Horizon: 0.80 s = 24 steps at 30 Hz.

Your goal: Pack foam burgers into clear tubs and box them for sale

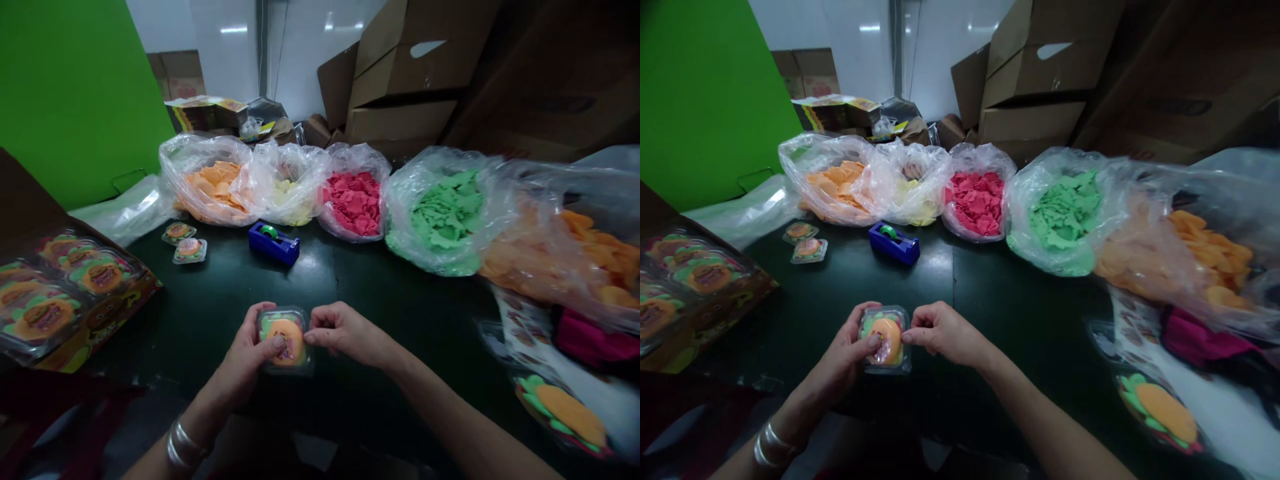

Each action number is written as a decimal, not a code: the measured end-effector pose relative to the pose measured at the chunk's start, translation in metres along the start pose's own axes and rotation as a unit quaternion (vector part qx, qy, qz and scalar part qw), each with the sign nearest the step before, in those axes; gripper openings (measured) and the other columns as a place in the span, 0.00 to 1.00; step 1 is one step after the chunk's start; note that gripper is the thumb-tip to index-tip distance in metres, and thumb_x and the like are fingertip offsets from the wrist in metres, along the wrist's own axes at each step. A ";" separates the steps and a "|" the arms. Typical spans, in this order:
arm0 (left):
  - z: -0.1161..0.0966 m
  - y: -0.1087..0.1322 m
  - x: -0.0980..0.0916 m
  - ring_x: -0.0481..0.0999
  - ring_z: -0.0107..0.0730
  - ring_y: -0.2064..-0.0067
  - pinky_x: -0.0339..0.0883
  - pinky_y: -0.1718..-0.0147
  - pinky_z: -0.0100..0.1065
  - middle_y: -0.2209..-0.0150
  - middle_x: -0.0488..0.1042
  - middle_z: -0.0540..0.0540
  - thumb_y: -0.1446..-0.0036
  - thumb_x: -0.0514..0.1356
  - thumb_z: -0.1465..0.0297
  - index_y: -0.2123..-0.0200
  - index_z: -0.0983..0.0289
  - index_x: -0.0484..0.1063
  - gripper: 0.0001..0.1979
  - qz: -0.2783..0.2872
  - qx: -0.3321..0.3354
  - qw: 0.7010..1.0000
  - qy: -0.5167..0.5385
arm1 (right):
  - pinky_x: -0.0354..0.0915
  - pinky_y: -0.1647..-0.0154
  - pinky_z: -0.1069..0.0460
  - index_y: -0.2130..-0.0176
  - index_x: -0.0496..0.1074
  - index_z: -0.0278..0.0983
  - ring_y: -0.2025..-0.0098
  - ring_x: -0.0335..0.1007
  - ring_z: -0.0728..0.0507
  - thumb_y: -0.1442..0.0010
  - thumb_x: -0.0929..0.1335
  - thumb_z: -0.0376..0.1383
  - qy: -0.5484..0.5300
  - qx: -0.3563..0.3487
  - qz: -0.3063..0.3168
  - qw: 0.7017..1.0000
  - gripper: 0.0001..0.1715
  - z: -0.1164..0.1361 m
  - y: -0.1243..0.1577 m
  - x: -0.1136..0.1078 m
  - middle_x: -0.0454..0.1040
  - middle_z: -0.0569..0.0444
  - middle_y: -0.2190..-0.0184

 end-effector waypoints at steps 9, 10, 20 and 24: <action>0.011 0.001 0.011 0.75 0.33 0.64 0.70 0.65 0.33 0.59 0.72 0.54 0.55 0.70 0.65 0.49 0.59 0.56 0.34 0.048 0.021 0.989 0.135 | 0.62 0.72 0.53 0.71 0.69 0.37 0.75 0.61 0.49 0.55 0.75 0.52 -0.232 -0.021 -0.160 0.959 0.23 -0.042 0.003 0.025 0.68 0.58 0.76; 0.011 0.000 0.009 0.75 0.34 0.63 0.70 0.64 0.34 0.59 0.72 0.54 0.54 0.70 0.66 0.48 0.59 0.56 0.33 0.047 0.024 0.991 0.119 | 0.61 0.71 0.53 0.71 0.70 0.37 0.74 0.61 0.48 0.52 0.74 0.49 -0.179 -0.037 -0.226 0.957 0.20 -0.042 0.008 0.020 0.68 0.58 0.76; 0.008 0.004 0.001 0.74 0.32 0.61 0.68 0.62 0.32 0.58 0.73 0.54 0.51 0.67 0.70 0.45 0.60 0.53 0.33 0.022 0.044 0.999 0.004 | 0.59 0.73 0.54 0.75 0.69 0.37 0.74 0.59 0.47 0.41 0.65 0.47 0.060 -0.100 -0.170 0.979 0.19 -0.019 0.028 0.033 0.65 0.57 0.77; -0.022 0.000 -0.021 0.74 0.31 0.64 0.69 0.65 0.31 0.61 0.73 0.52 0.55 0.68 0.69 0.47 0.61 0.55 0.34 -0.019 0.046 0.998 -0.050 | 0.60 0.72 0.55 0.72 0.73 0.34 0.74 0.61 0.48 0.37 0.61 0.42 0.110 -0.046 0.082 0.990 0.20 -0.011 0.003 0.043 0.67 0.57 0.77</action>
Point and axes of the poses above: each hand's wrist, its own y-axis away from the middle knuckle, its own x-axis out of the palm, z = x × y, the point moved 1 cm from there along -y, towards the middle knuckle
